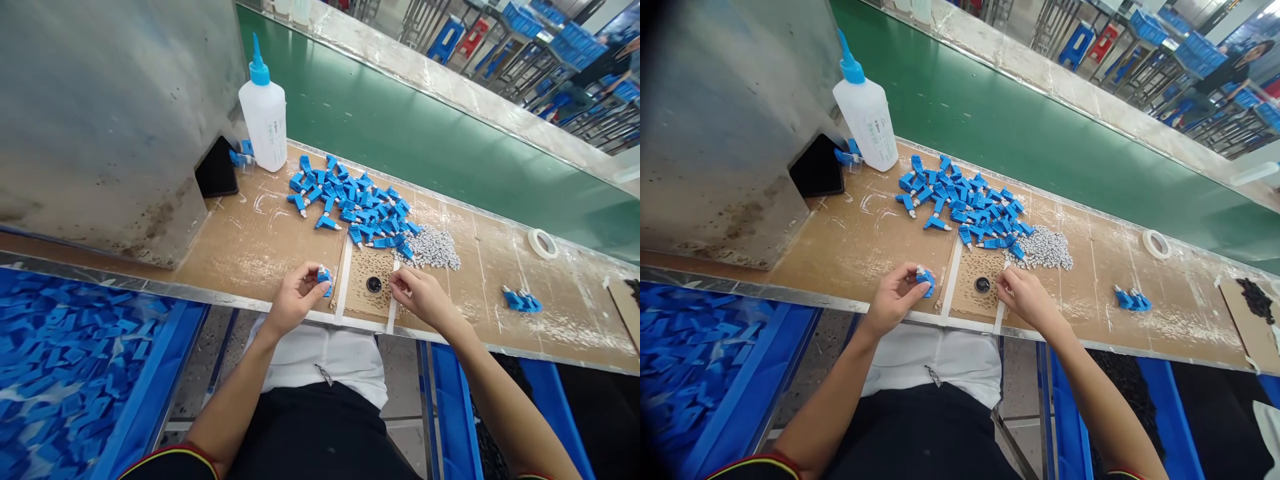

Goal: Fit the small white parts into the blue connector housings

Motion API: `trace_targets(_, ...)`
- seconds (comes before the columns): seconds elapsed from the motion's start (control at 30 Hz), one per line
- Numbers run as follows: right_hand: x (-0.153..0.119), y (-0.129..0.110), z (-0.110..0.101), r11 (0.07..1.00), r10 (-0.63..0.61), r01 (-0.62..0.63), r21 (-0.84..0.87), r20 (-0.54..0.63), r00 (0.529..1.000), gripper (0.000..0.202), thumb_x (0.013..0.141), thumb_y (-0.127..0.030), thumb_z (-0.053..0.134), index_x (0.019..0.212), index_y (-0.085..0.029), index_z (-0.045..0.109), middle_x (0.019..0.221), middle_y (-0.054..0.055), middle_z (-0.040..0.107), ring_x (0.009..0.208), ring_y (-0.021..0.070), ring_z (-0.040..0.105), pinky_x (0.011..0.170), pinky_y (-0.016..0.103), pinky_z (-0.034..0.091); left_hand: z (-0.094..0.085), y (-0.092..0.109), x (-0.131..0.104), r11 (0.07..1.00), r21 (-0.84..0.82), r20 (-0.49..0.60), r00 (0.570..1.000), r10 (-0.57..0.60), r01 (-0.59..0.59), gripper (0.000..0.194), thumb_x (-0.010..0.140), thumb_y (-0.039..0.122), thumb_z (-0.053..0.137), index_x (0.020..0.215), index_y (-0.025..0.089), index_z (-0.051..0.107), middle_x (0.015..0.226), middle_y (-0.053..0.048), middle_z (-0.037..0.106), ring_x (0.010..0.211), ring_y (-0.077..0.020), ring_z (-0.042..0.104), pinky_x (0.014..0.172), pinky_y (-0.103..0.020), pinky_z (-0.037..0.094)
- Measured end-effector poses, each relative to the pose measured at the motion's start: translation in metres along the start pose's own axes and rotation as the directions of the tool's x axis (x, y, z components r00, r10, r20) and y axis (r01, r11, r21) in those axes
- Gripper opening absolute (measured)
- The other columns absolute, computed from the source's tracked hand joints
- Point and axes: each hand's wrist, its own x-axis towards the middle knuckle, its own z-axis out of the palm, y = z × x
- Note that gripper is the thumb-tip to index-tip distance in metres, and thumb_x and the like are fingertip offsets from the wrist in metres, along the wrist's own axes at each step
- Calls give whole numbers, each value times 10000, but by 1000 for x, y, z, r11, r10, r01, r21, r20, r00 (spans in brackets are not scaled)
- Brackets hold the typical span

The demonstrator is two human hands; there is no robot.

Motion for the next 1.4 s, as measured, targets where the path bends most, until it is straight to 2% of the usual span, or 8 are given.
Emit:
trace_targets(0.27, 22, -10, 12, 974, -66, 81, -212, 76, 995, 165, 946, -153, 482, 813, -218, 553, 746, 42, 641, 663, 171, 593, 597, 275, 410, 0, 0, -1, 1000, 7, 9, 1000, 19, -19, 269, 828, 392, 746, 927, 166, 640, 868, -37, 662, 807, -149, 635, 758, -259, 552)
trace_targets(0.5, 24, -12, 12, 961, -89, 111, -252, 97, 991, 177, 959, -159, 481, 808, -215, 554, 758, 48, 641, 673, 176, 598, 573, 281, 387, -1, 0, -1, 1000, -13, 15, 1000, 24, -24, 258, 835, 383, 743, 938, 167, 646, 875, -31, 663, 804, -140, 638, 751, -245, 553)
trace_targets(0.63, 22, -20, 0, 994, -61, 58, -97, -26, 998, 141, 956, -163, 497, 840, -223, 549, 764, 30, 631, 660, 161, 587, 585, 273, 414, -1, -2, 0, 994, -103, 20, 999, 33, -31, 264, 839, 388, 753, 956, 175, 652, 906, -38, 694, 822, -145, 672, 735, -243, 571)
trace_targets(0.73, 22, -42, -3, 995, 0, 17, 95, -181, 984, 119, 952, -162, 528, 858, -232, 546, 755, 7, 621, 633, 138, 574, 584, 260, 434, -1, -3, 1, 988, -150, 40, 998, 43, -36, 267, 826, 383, 776, 959, 180, 665, 895, -40, 723, 823, -156, 696, 714, -247, 587)
trace_targets(0.9, 32, -90, 21, 918, 158, 6, 397, -378, 912, 112, 929, -146, 574, 860, -233, 561, 908, 35, 694, 739, 142, 639, 637, 263, 508, -2, -4, 1, 985, -165, 84, 995, 58, -43, 284, 816, 375, 799, 974, 184, 661, 886, -44, 752, 835, -171, 725, 737, -265, 598)
trace_targets(1.0, 42, -106, 40, 852, 234, 5, 523, -389, 891, 89, 934, -171, 582, 867, -229, 586, 933, 49, 705, 826, 164, 669, 676, 277, 540, -2, -4, 1, 984, -162, 70, 994, 81, -68, 295, 811, 387, 805, 972, 183, 667, 908, -42, 742, 853, -161, 719, 781, -260, 592)
trace_targets(1.1, 48, -110, 51, 821, 260, -5, 570, -366, 894, 90, 935, -181, 580, 861, -229, 598, 881, 39, 704, 826, 171, 670, 695, 290, 541, -3, -5, 1, 986, -148, 57, 995, 85, -76, 296, 802, 395, 810, 964, 182, 683, 902, -30, 718, 846, -147, 700, 777, -242, 580)
trace_targets(1.4, 48, -109, 55, 830, 292, -74, 553, -317, 902, 97, 930, -225, 557, 841, -240, 592, 845, 49, 695, 791, 192, 657, 692, 328, 538, -2, -1, 1, 994, -107, 49, 999, 19, -14, 324, 779, 435, 814, 939, 180, 695, 901, -38, 695, 865, -166, 689, 789, -259, 579)
